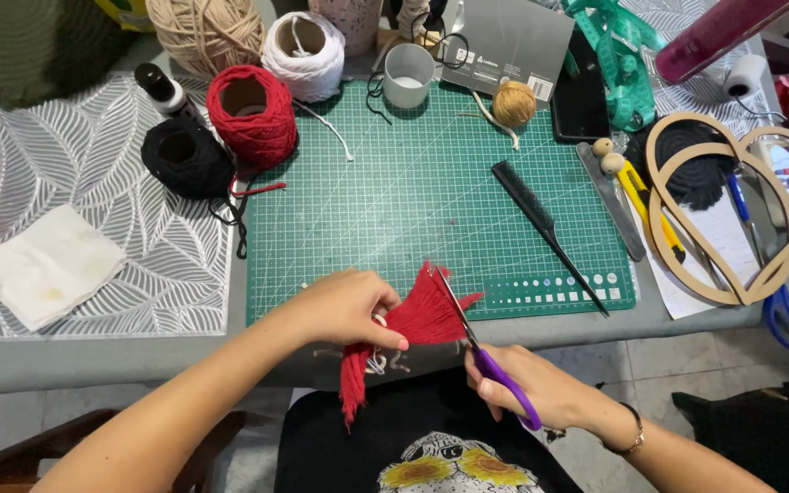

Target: Finishing a red yarn tassel by combing, trimming with scissors, and applying spray

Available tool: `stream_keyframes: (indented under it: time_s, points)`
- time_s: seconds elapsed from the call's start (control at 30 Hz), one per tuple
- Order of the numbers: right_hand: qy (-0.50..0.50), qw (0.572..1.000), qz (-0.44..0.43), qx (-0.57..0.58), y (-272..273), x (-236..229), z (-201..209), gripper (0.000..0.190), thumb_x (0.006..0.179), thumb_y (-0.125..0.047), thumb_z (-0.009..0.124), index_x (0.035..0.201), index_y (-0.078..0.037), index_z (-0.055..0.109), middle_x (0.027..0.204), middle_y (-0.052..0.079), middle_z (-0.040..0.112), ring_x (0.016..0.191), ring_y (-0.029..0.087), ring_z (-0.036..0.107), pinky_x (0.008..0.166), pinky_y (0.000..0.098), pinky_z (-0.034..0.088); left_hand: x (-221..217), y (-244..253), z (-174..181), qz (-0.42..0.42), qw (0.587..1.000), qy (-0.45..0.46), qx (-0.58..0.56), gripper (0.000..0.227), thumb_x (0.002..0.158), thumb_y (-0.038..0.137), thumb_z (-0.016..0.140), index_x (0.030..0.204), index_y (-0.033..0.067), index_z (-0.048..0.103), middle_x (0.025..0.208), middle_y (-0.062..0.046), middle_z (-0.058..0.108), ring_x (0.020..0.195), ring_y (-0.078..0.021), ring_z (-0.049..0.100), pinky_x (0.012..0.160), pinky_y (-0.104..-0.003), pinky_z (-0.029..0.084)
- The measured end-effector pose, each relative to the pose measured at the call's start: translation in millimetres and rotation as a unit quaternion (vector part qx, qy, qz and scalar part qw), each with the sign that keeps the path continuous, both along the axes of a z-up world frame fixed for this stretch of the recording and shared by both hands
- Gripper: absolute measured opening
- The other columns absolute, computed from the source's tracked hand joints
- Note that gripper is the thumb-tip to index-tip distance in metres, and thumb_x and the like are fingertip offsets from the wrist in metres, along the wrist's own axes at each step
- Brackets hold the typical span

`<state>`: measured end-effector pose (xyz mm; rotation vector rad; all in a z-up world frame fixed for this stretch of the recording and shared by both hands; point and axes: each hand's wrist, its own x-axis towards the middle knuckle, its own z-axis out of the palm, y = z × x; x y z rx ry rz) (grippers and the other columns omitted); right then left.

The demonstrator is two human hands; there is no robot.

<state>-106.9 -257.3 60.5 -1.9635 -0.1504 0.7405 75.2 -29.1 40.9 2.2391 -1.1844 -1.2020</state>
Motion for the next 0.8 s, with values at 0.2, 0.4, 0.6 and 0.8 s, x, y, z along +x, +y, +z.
stream_keyframes:
  time_s: [0.2,0.4,0.6,0.8]
  points:
    - [0.017,1.000,0.009,0.014,-2.1,-2.5,1.7,0.065,0.088,-0.079,0.032,0.086,-0.016,0.047,0.075,-0.003,0.055,0.060,0.013,0.071,0.056,0.0281,0.046,-0.1,0.7,0.9,0.001,1.000,0.000,-0.013,0.065,0.085,0.050,0.086,0.063,0.0176,0.034,0.057,0.005,0.032,0.057,-0.0146,0.031,0.056,-0.033,0.022]
    - [0.067,0.992,0.029,0.102,-11.3,-10.4,8.8,0.065,0.091,-0.078,0.035,0.092,-0.014,0.048,0.084,0.000,0.056,0.064,0.014,0.069,0.056,0.0274,0.053,2.7,-0.2,9.1,0.051,0.999,0.012,-0.012,0.067,0.072,0.058,0.078,0.131,0.0283,0.068,0.078,0.003,0.071,0.075,-0.0192,0.067,0.065,-0.035,0.042]
    - [0.058,0.992,0.011,0.115,-11.0,-4.5,-2.3,0.071,0.087,-0.082,0.038,0.091,-0.012,0.048,0.083,0.001,0.055,0.063,0.015,0.068,0.055,0.0280,0.051,2.7,-2.9,16.4,0.039,0.999,0.033,-0.012,0.077,0.074,0.056,0.078,0.146,0.0368,0.059,0.069,0.004,0.062,0.064,-0.0190,0.057,0.061,-0.036,0.034]
    - [0.046,0.994,-0.001,0.095,-9.1,0.4,-1.9,0.066,0.088,-0.079,0.039,0.091,-0.014,0.049,0.084,0.001,0.056,0.064,0.015,0.069,0.053,0.0274,0.053,2.3,-2.2,21.5,0.036,0.998,0.040,-0.013,0.070,0.077,0.050,0.078,0.144,0.0420,0.059,0.073,0.006,0.070,0.064,-0.0175,0.059,0.059,-0.036,0.035]
